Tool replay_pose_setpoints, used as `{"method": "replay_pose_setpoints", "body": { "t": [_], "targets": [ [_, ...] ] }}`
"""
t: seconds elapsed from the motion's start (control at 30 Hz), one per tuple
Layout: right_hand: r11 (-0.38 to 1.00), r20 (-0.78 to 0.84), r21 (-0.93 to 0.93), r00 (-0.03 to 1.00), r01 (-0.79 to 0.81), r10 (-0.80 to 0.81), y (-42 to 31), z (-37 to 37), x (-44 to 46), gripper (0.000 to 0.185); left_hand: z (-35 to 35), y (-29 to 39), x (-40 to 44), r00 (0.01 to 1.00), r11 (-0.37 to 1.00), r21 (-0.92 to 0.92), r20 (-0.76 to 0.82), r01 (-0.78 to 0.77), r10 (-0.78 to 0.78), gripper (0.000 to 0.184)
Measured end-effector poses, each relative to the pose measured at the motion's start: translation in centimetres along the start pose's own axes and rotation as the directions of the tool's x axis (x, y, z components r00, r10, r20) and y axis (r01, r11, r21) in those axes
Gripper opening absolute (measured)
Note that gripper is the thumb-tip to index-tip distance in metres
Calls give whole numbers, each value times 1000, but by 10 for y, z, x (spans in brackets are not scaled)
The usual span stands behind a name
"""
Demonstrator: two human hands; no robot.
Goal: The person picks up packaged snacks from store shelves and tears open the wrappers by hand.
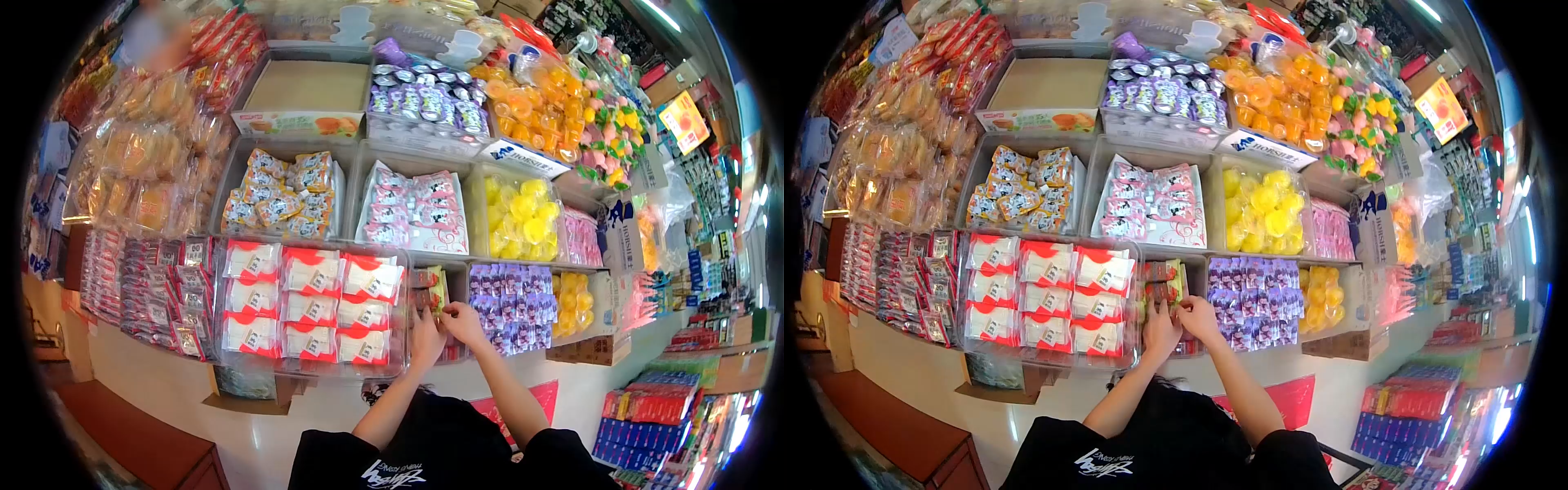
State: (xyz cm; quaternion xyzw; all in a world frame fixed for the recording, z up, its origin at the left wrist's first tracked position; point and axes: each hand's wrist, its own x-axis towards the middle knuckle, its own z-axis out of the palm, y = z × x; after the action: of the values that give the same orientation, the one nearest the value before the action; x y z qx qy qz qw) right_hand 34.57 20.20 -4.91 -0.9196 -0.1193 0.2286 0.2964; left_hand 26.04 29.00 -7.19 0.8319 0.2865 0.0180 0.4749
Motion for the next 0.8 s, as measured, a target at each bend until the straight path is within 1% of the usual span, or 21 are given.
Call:
{"method": "replay_pose_setpoints", "body": {
  "t": [0.07, 0.17, 0.2, 0.23, 0.27, 0.3, 0.37, 0.4, 0.47, 0.5, 0.57, 0.63, 0.7, 0.8],
  "targets": [
    [996, -82, 50, 994, 71, -67, 5, -3, -12, 28, 4, 2, -3, 1000, 1000, 28, -3, 5, -5, 56],
    [927, 35, 370, 996, 64, -83, 12, -21, -38, 24, 9, 10, -7, 1000, 995, 100, -19, 0, 2, 53],
    [902, 95, 430, 992, 33, -82, 11, -29, -51, 22, 10, 14, -10, 1000, 993, 118, -15, 3, -2, 51],
    [870, 110, 493, 992, -7, -55, 15, -36, -64, 21, 13, 20, -14, 1000, 991, 135, -14, 5, -3, 50],
    [833, 129, 551, 991, -46, -30, 22, -41, -77, 21, 19, 25, -20, 993, 994, 98, -102, -52, 62, 42],
    [790, 150, 607, 989, -87, -6, 29, -48, -92, 20, 25, 33, -26, 990, 992, 93, -104, -85, 94, 42],
    [651, 117, 753, 993, -95, 10, 52, -61, -121, 18, 40, 50, -44, 982, 984, 87, -97, -153, 161, 43],
    [562, 96, 822, 995, -92, 21, 69, -67, -134, 18, 50, 65, -61, 937, 959, 83, -207, -271, 283, 37],
    [385, 44, 922, 999, -46, 15, 92, -88, -164, 18, 63, 89, -93, 896, 896, 27, -11, -443, 444, 34],
    [349, 37, 936, 999, -42, 21, 109, -95, -177, 18, 76, 100, -108, 846, 849, -19, 85, -528, 527, 32],
    [277, -7, 961, 999, -7, 51, 154, -111, -207, 17, 109, 116, -138, 744, 753, -119, 122, -647, 657, 23],
    [234, -67, 971, 995, 49, 72, 190, -125, -238, 18, 134, 137, -168, 697, 735, -163, 238, -658, 677, 17],
    [199, -49, 980, 989, 20, 141, 222, -137, -272, 19, 164, 145, -192, 608, 666, -183, 288, -723, 740, 12],
    [119, -101, 990, 980, 82, 169, 277, -139, -323, 20, 220, 143, -226, 474, 606, -250, 430, -755, 769, 12]
  ]
}}
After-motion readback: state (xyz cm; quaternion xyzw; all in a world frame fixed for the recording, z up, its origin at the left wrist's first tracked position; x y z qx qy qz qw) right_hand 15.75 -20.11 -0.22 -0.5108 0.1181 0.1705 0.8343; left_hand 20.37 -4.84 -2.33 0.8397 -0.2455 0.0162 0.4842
